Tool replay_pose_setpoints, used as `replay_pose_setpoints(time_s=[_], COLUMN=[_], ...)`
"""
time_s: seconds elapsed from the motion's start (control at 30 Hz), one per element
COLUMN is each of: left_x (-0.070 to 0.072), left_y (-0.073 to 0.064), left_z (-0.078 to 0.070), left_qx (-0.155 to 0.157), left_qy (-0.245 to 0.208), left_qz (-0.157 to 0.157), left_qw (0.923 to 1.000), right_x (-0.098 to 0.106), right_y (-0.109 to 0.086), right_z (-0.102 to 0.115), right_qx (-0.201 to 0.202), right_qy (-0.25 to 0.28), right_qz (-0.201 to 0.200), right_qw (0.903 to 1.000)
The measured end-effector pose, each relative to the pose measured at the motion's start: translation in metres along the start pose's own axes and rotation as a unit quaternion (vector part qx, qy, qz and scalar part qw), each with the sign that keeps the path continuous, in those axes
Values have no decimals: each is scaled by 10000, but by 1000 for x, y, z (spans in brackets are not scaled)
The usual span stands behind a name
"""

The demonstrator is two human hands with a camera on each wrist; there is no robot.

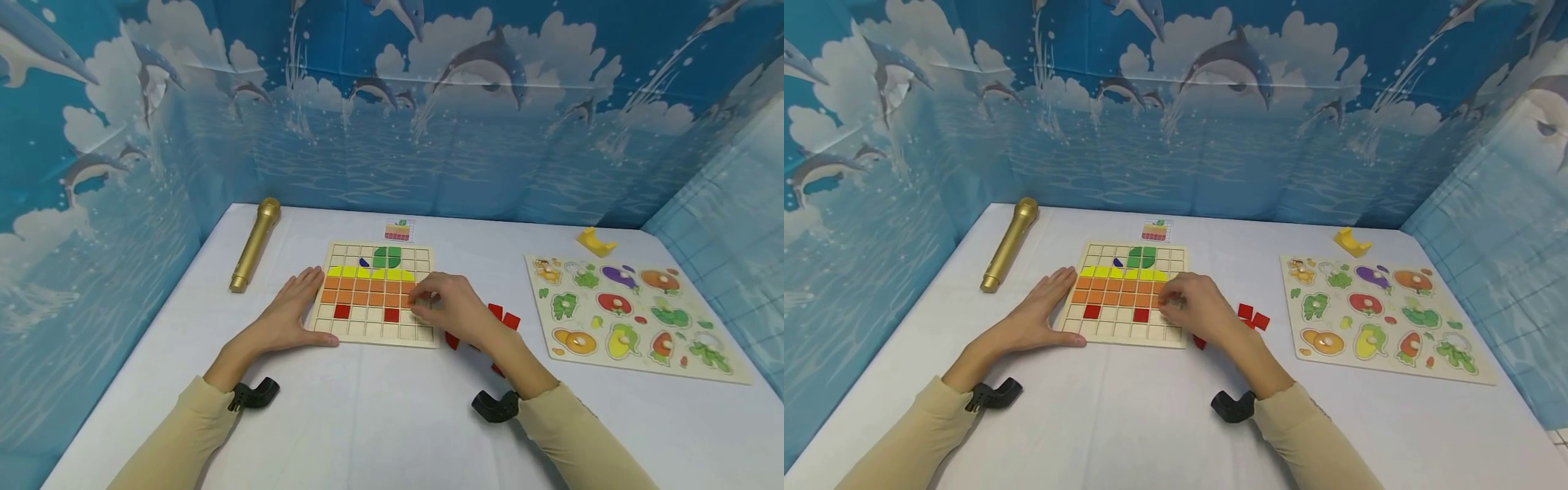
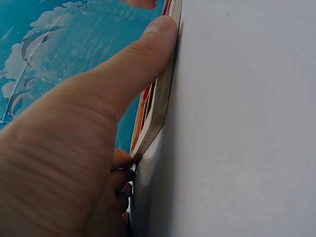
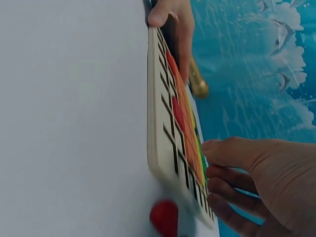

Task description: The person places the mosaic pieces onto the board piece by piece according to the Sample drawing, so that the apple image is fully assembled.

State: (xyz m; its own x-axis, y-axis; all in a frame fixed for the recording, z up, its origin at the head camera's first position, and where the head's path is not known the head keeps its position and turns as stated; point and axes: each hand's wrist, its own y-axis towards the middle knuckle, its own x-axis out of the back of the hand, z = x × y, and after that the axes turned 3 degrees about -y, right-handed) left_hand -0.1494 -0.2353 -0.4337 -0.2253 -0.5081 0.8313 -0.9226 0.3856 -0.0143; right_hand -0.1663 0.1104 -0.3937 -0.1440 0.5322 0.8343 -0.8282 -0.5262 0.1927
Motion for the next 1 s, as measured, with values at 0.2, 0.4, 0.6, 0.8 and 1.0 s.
replay_pose_setpoints(time_s=[0.2,0.4,0.6,0.8,1.0], left_x=[0,1,1,-1,-2], left_y=[0,-1,-1,1,1], left_z=[1,1,1,3,5], left_qx=[-36,-7,11,-11,-45], left_qy=[-11,-5,-19,-5,52], left_qz=[-9,-11,-2,8,-10], left_qw=[10000,10000,10000,10000,10000], right_x=[17,25,25,23,20], right_y=[-20,-35,-46,-51,-52], right_z=[-20,-34,-46,-51,-52], right_qx=[-324,-495,-588,-573,-534], right_qy=[-227,-518,-583,-529,-455], right_qz=[-3,143,188,69,-97], right_qw=[9992,9973,9964,9969,9975])
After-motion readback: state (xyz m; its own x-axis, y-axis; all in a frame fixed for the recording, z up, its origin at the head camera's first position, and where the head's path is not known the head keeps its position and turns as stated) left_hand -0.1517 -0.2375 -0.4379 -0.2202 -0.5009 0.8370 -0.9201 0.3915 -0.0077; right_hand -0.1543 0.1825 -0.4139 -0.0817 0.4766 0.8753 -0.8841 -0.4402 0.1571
